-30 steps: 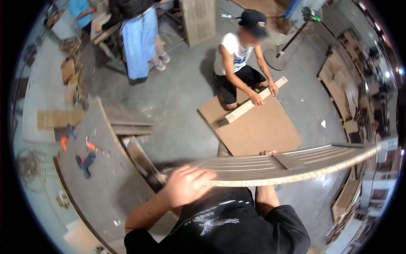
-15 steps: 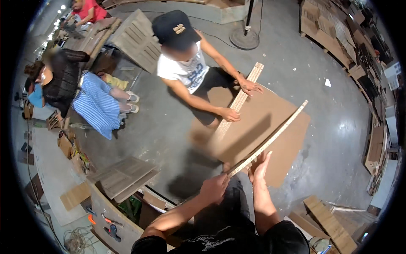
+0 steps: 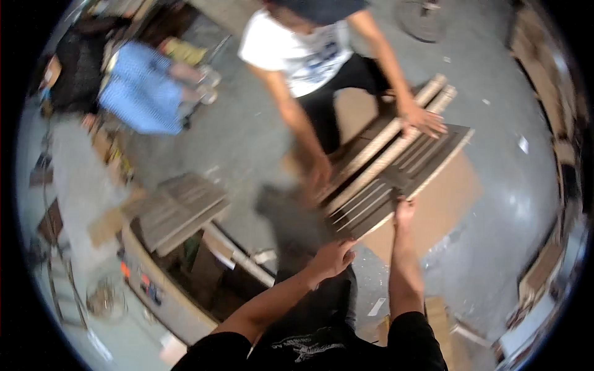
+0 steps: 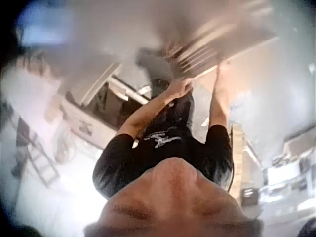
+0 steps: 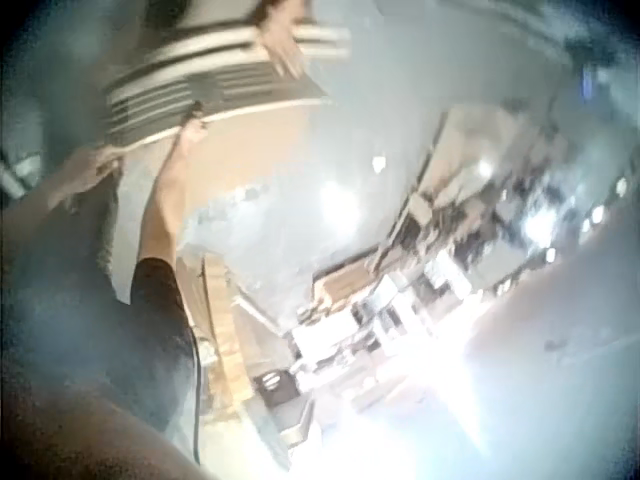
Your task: The person constructs and finishes wooden shutter panels by drilling holes, hammering nails, and sanding the surfaces of the wood while collaborating with others in a workshop.
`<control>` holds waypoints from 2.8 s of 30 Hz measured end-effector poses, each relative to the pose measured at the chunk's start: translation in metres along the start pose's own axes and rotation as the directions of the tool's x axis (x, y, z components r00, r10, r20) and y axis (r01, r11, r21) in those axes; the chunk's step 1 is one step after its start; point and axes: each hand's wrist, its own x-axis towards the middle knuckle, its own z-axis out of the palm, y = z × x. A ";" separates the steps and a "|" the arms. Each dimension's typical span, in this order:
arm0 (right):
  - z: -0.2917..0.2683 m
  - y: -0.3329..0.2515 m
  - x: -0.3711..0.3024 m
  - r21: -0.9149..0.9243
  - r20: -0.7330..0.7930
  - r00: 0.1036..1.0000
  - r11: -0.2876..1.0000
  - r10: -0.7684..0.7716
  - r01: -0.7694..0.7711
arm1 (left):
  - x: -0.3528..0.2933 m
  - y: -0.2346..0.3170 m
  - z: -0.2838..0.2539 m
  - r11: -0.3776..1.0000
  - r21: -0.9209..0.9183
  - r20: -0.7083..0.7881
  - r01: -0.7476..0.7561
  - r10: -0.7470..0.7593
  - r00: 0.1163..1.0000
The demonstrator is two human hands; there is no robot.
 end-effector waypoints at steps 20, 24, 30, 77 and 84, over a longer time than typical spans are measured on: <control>0.048 -0.049 0.046 0.199 0.582 0.711 0.778 0.395 -0.596 | -0.324 -0.071 0.061 0.454 -0.334 0.008 0.826 -0.875 0.484; 0.061 -0.065 -0.031 -0.029 0.682 0.658 0.910 0.320 -0.414 | -0.401 -0.099 0.032 0.480 -0.241 -0.583 0.843 -0.766 0.270; 0.056 -0.017 -0.106 -0.235 0.809 0.577 0.962 0.115 0.138 | -0.552 -0.160 -0.056 0.119 -0.311 -0.827 0.943 -0.522 -0.207; 0.017 0.059 -0.712 -0.014 0.996 -0.071 0.901 0.049 0.433 | -0.641 -0.237 -0.057 0.531 -0.323 -0.880 0.784 -0.474 -0.041; 0.015 0.099 -0.703 0.062 0.998 -0.043 0.987 -0.056 0.151 | -0.642 -0.246 -0.045 0.615 -0.294 -0.933 0.731 -0.351 -0.080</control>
